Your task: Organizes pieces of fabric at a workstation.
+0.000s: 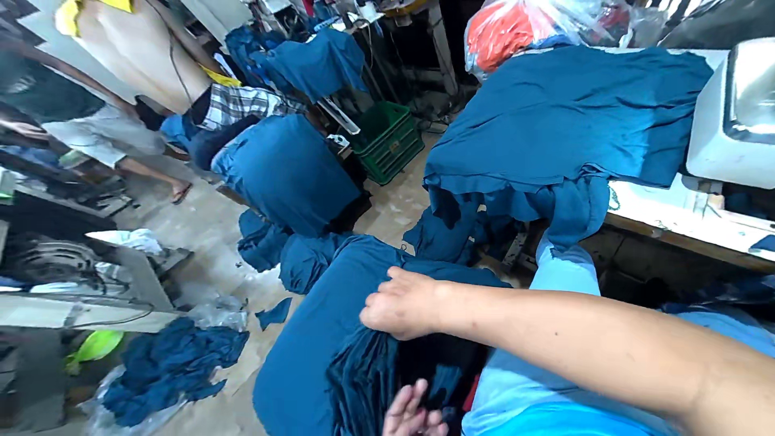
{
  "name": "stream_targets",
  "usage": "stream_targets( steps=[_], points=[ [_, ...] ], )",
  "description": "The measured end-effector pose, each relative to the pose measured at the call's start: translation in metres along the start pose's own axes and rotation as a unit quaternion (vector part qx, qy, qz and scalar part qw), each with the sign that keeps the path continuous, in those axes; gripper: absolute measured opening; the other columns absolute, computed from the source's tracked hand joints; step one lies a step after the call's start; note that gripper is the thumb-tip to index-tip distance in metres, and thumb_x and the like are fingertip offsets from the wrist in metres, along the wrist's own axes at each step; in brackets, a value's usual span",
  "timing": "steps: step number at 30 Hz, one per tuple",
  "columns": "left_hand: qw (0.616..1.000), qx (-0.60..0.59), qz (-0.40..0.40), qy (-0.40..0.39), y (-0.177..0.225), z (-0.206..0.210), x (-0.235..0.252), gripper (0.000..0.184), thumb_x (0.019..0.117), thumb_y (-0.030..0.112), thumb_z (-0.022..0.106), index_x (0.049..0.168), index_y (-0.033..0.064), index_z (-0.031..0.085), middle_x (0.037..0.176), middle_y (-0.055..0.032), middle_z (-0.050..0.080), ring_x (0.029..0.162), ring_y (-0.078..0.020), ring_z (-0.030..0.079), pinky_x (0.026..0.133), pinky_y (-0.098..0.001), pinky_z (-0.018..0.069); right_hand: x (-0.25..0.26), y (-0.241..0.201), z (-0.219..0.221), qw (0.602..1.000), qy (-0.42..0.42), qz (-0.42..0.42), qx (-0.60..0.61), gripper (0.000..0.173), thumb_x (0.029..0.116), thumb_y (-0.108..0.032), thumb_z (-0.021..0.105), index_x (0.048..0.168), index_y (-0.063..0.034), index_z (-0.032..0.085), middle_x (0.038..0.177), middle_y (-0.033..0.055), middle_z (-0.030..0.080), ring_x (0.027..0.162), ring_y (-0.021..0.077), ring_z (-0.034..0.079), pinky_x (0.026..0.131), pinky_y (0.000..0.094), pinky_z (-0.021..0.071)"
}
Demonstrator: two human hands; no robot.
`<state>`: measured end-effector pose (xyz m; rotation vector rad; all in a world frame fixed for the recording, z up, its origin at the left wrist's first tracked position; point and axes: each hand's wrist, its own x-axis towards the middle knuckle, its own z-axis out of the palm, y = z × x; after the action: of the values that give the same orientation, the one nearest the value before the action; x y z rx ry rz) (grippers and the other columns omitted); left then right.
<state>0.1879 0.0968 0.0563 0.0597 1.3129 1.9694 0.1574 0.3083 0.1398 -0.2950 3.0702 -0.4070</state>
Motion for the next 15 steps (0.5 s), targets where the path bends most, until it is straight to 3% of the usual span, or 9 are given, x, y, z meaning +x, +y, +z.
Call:
stream_targets(
  steps=[2,3,5,7,9,12,13,14,15],
  points=[
    [0.983,0.016,-0.148,0.111,-0.011,0.03,0.016,0.034,0.1029,0.004,0.037,0.135,0.0037,0.047,0.11,-0.0091,0.067,0.081,-0.0161,0.07,0.065,-0.0299,0.0577,0.01,-0.009,-0.014,1.0,-0.019,-0.014,-0.018,0.02,0.0967,-0.012,0.067,0.115,-0.0035,0.068,0.109,0.0124,0.07,0.104,0.0307,0.065,0.096,0.0555,0.0451],
    [0.97,0.026,-0.212,0.118,-0.015,0.043,0.03,0.034,0.1042,0.008,0.038,0.137,0.0036,0.048,0.109,-0.013,0.068,0.078,-0.0185,0.069,0.062,-0.0314,0.057,0.011,-0.013,-0.018,0.999,-0.029,-0.018,-0.025,0.02,0.097,-0.012,0.066,0.116,-0.0042,0.067,0.11,0.0118,0.069,0.105,0.0302,0.065,0.097,0.0552,0.0439],
    [0.953,0.087,-0.284,0.064,-0.016,0.059,0.048,0.025,0.1064,0.011,0.041,0.121,0.0042,0.06,0.09,-0.011,0.07,0.057,-0.0137,0.062,0.048,-0.0261,0.0508,0.005,-0.014,-0.021,0.999,-0.038,-0.017,-0.021,0.02,0.0975,-0.011,0.066,0.115,-0.0034,0.068,0.109,0.0121,0.069,0.105,0.0307,0.065,0.1,0.057,0.0427],
    [0.953,0.152,-0.262,-0.01,-0.012,0.056,0.048,0.025,0.1031,0.003,0.043,0.119,0.002,0.062,0.091,-0.0078,0.066,0.052,-0.0104,0.055,0.046,-0.0236,0.0487,-0.006,-0.005,-0.015,0.999,-0.032,-0.011,-0.004,0.017,0.0967,-0.01,0.066,0.112,-0.0023,0.069,0.104,0.0129,0.07,0.103,0.0318,0.066,0.1,0.0594,0.0427],
    [0.964,0.196,-0.177,0.026,-0.016,0.041,0.035,0.022,0.0994,-0.002,0.046,0.116,-0.0013,0.061,0.095,-0.0076,0.066,0.054,-0.0085,0.057,0.049,-0.0233,0.0518,-0.013,0.004,-0.008,0.999,-0.039,-0.004,0.001,0.015,0.0965,-0.01,0.065,0.11,-0.0027,0.069,0.102,0.0128,0.071,0.1,0.0316,0.066,0.097,0.0594,0.0435],
    [0.97,0.155,-0.177,0.066,-0.024,0.02,0.027,0.04,0.0981,-0.006,0.043,0.138,-0.007,0.046,0.121,-0.0172,0.058,0.077,-0.0169,0.066,0.065,-0.0304,0.0584,-0.007,0.005,-0.006,0.999,-0.047,0.004,0.018,0.018,0.0972,-0.009,0.064,0.113,-0.0018,0.068,0.105,0.0139,0.07,0.103,0.0325,0.066,0.098,0.0598,0.0425],
    [0.968,0.141,-0.199,0.057,-0.027,0.021,0.03,0.043,0.0981,-0.005,0.044,0.141,-0.0055,0.045,0.122,-0.0163,0.057,0.079,-0.0165,0.065,0.067,-0.03,0.0574,-0.003,0.004,-0.006,0.999,-0.044,0.003,0.023,0.018,0.0964,-0.008,0.065,0.113,-0.0017,0.069,0.105,0.0142,0.071,0.103,0.0331,0.066,0.098,0.061,0.0429],
    [0.962,0.134,-0.23,0.06,-0.031,0.024,0.036,0.037,0.099,-0.002,0.047,0.136,-0.0029,0.05,0.112,-0.0128,0.062,0.072,-0.0142,0.063,0.062,-0.0279,0.0557,0.002,0.003,-0.005,0.999,-0.045,0.001,0.021,0.018,0.0957,-0.009,0.066,0.112,-0.0023,0.07,0.106,0.0137,0.071,0.103,0.0329,0.066,0.098,0.0612,0.0436],
    [0.952,0.131,-0.266,0.08,-0.033,0.029,0.044,0.025,0.1006,0.004,0.05,0.124,-0.0003,0.057,0.091,-0.0092,0.065,0.058,-0.0117,0.059,0.051,-0.0253,0.0522,0.006,0.001,-0.008,0.998,-0.058,0.001,0.018,0.019,0.0965,-0.009,0.065,0.114,-0.0033,0.069,0.108,0.013,0.071,0.106,0.0322,0.065,0.1,0.0606,0.0423]
  ],
)
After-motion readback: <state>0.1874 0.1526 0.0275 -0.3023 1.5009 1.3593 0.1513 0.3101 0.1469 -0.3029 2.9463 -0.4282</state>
